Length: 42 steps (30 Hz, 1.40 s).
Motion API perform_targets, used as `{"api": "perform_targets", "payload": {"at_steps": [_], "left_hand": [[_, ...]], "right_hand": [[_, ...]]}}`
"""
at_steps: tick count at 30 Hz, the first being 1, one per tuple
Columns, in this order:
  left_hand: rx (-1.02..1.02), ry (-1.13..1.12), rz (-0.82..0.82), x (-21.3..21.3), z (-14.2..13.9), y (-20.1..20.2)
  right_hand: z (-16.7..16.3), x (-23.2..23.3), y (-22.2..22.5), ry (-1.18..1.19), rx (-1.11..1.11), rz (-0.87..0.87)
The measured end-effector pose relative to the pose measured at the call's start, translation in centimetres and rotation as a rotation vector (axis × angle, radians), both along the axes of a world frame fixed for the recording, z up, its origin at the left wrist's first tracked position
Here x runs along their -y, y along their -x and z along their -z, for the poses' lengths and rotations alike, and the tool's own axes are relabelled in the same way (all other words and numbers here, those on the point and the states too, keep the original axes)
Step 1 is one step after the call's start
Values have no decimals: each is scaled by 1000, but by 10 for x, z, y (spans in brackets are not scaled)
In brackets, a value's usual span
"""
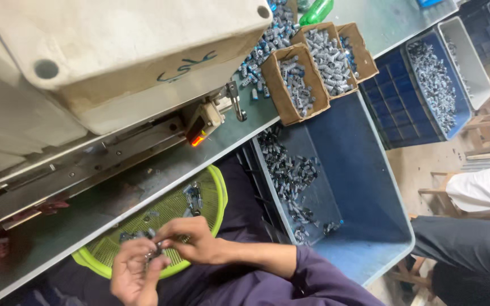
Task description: The person picks small cylindrical components from a green basket and inserts them into a machine slot one at a time. They repeatedly transfer parts from a large blue bin into the basket to continue the process.
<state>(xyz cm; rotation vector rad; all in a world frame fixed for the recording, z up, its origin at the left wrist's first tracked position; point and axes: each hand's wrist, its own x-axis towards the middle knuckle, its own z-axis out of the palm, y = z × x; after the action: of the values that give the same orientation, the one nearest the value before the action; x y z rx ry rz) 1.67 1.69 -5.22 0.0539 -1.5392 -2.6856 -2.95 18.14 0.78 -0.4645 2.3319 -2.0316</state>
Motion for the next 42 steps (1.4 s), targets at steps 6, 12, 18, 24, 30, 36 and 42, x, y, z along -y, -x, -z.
{"api": "perform_targets", "payload": {"at_steps": [6,12,18,24,30,36,42], "left_hand": [[-26,480,4,1,-17,12],[-81,525,-23,21,-36,17],[-206,936,-199,22,-66,14],[-418,1144,-249,24,-85,24],[-593,-757,127,83,-117,12],[18,540,240,68,-95,13],[-129,1341,161,13,-19,46]], "right_hand": [[19,-3,-9,25,-152,-67],[18,7,10,334,57,-175],[46,17,-4,518,385,-170],[75,24,-5,537,379,-102],[56,-14,32,657,426,150],[27,-35,47,714,276,188],[24,-48,41,440,96,355]]}}
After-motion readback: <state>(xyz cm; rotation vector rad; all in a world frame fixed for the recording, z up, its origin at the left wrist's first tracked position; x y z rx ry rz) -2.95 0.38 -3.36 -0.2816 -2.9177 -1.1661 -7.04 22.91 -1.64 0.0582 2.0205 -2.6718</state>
